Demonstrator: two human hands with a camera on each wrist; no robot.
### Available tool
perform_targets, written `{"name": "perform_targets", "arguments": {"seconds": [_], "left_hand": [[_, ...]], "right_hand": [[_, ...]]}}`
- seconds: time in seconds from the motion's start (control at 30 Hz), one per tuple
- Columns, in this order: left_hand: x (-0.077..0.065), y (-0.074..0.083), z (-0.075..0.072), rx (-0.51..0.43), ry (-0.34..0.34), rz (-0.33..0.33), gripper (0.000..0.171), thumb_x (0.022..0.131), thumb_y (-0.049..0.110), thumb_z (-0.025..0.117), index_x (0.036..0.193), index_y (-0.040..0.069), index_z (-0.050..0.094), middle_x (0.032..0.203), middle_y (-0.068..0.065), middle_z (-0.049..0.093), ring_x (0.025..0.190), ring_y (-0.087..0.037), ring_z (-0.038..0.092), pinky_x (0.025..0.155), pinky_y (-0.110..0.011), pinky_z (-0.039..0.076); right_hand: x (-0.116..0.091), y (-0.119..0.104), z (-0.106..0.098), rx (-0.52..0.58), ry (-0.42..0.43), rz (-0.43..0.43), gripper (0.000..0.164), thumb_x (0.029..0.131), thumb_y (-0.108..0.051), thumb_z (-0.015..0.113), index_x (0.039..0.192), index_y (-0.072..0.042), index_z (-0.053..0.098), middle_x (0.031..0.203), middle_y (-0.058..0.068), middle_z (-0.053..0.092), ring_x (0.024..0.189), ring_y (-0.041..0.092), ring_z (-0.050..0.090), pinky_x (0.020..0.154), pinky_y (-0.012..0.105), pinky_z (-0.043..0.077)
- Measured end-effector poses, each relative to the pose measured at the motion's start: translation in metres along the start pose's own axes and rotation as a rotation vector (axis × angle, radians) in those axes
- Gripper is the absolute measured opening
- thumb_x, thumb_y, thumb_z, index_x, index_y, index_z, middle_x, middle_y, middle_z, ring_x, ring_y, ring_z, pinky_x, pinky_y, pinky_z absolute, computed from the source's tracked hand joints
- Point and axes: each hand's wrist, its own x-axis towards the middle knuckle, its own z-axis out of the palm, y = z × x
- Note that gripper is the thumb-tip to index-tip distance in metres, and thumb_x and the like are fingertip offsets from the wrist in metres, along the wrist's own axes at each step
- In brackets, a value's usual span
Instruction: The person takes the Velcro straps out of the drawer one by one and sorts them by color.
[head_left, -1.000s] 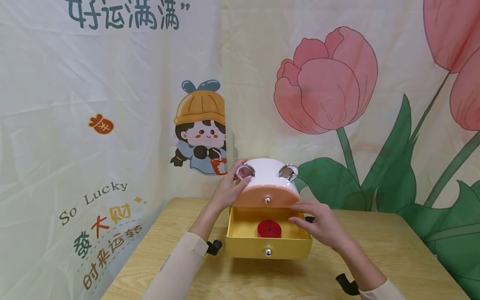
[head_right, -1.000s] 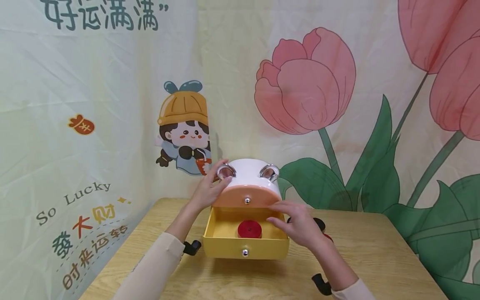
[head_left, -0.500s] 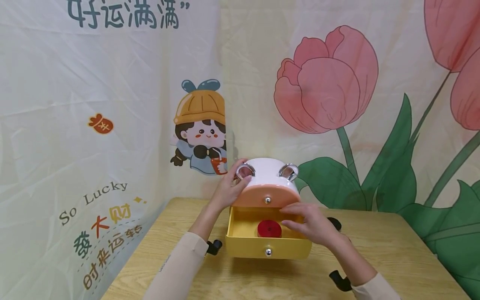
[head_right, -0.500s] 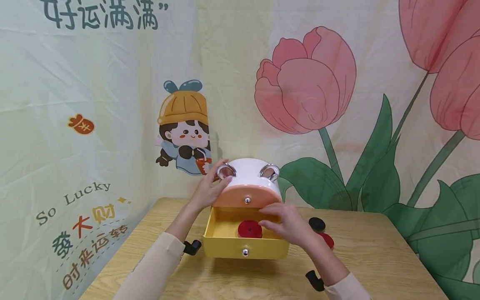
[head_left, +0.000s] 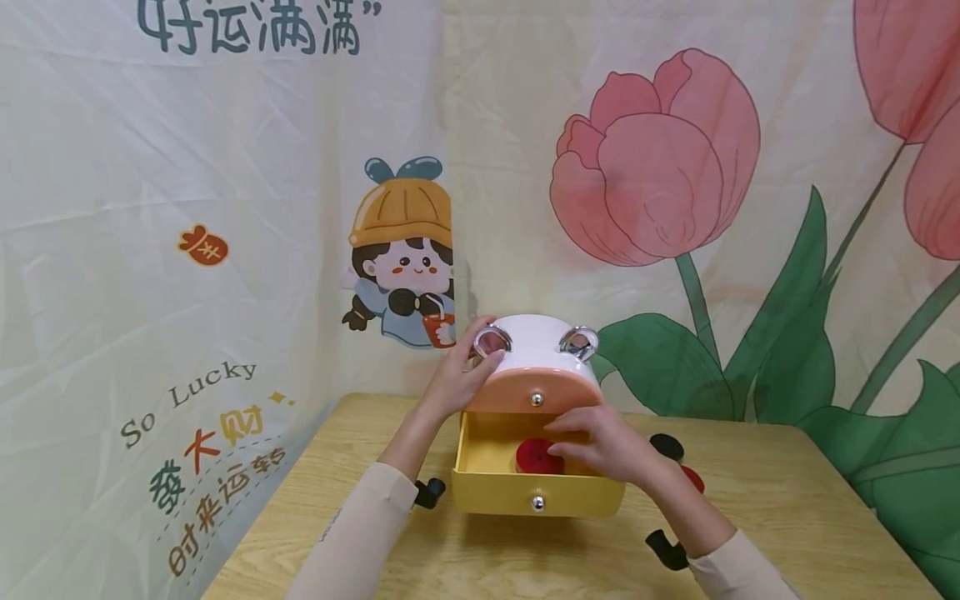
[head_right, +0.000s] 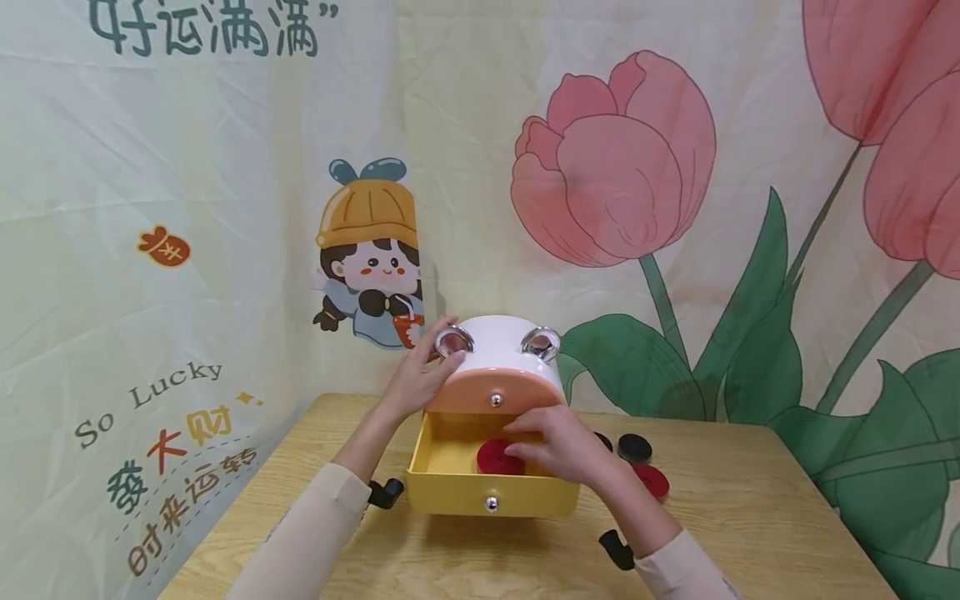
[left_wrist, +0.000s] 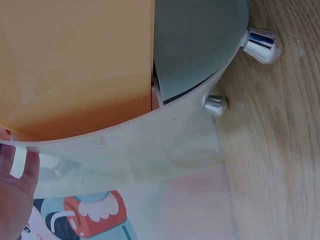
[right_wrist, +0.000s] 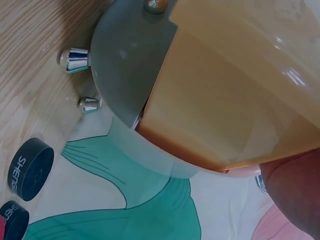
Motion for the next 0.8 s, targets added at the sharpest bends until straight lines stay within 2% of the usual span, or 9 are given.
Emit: {"name": "perform_targets", "arguments": {"seconds": [0.33, 0.53, 0.8], "left_hand": [[0.001, 0.000, 0.001, -0.013, -0.005, 0.003, 0.058, 0.101, 0.047, 0.064, 0.154, 0.047, 0.040, 0.143, -0.004, 0.059, 0.131, -0.032, 0.057, 0.110, -0.062, 0.047], [0.000, 0.002, 0.000, 0.001, -0.007, -0.001, 0.058, 0.101, 0.047, 0.065, 0.152, 0.053, 0.038, 0.145, -0.004, 0.058, 0.133, -0.032, 0.056, 0.110, -0.060, 0.048], [0.000, 0.002, 0.000, 0.008, -0.006, -0.016, 0.057, 0.100, 0.051, 0.064, 0.151, 0.056, 0.038, 0.147, -0.001, 0.057, 0.134, -0.031, 0.056, 0.110, -0.059, 0.048]], "right_hand": [[0.010, 0.002, 0.003, 0.000, -0.071, -0.058, 0.027, 0.094, -0.021, 0.078, 0.119, -0.013, 0.079, 0.114, 0.002, 0.079, 0.105, 0.020, 0.070, 0.097, 0.035, 0.058], [0.013, 0.001, 0.003, 0.010, -0.115, -0.047, 0.027, 0.093, -0.018, 0.079, 0.119, -0.012, 0.079, 0.113, 0.002, 0.079, 0.104, 0.021, 0.069, 0.096, 0.032, 0.058], [0.016, -0.002, 0.005, -0.003, -0.152, -0.031, 0.026, 0.094, -0.018, 0.078, 0.119, -0.013, 0.079, 0.113, 0.000, 0.078, 0.103, 0.021, 0.069, 0.096, 0.038, 0.059]]}}
